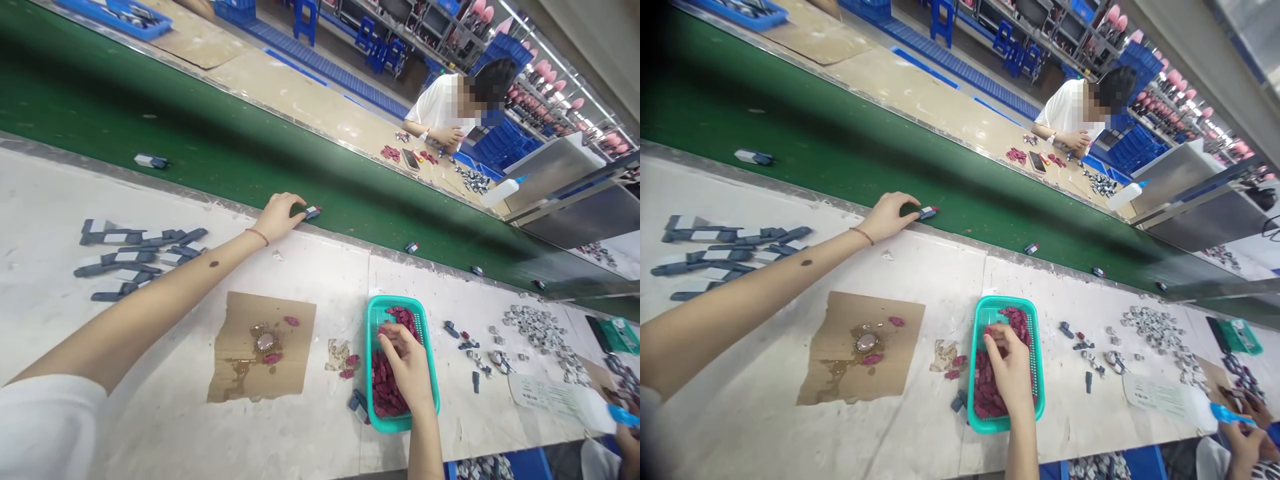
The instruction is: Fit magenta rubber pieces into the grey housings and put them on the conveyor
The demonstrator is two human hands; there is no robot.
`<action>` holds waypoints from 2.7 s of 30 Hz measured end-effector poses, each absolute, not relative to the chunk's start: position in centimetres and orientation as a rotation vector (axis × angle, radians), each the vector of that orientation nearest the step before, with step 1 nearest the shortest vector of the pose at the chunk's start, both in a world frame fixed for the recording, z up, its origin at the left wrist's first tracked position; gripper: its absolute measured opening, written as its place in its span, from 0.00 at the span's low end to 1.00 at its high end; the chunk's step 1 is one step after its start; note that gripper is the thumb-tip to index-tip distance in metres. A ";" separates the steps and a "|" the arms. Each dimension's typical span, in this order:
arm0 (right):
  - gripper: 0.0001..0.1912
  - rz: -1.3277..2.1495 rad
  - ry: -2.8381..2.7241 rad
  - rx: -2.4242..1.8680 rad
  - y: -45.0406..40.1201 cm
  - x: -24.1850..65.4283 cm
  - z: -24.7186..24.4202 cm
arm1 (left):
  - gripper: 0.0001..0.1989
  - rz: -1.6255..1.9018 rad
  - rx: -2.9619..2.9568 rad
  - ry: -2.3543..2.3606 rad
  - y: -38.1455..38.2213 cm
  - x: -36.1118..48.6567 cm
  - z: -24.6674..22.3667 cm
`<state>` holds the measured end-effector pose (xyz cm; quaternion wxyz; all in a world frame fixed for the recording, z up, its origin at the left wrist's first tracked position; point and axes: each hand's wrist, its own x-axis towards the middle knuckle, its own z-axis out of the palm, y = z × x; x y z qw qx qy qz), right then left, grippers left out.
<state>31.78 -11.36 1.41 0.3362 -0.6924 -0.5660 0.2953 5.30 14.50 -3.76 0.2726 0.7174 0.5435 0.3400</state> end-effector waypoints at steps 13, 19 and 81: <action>0.16 1.309 -0.953 -1.479 -10.4 25.4 2.6 | 0.26 0.453 2.280 1.551 5.4 -9.0 -3.3; 0.17 1.423 -1.124 -1.497 -9.7 20.3 1.3 | 0.27 0.334 2.333 1.523 3.9 -10.7 -2.5; 0.16 1.627 -1.151 -1.153 -8.0 17.9 -1.5 | 0.20 0.722 0.766 0.576 -7.2 -1.0 -4.2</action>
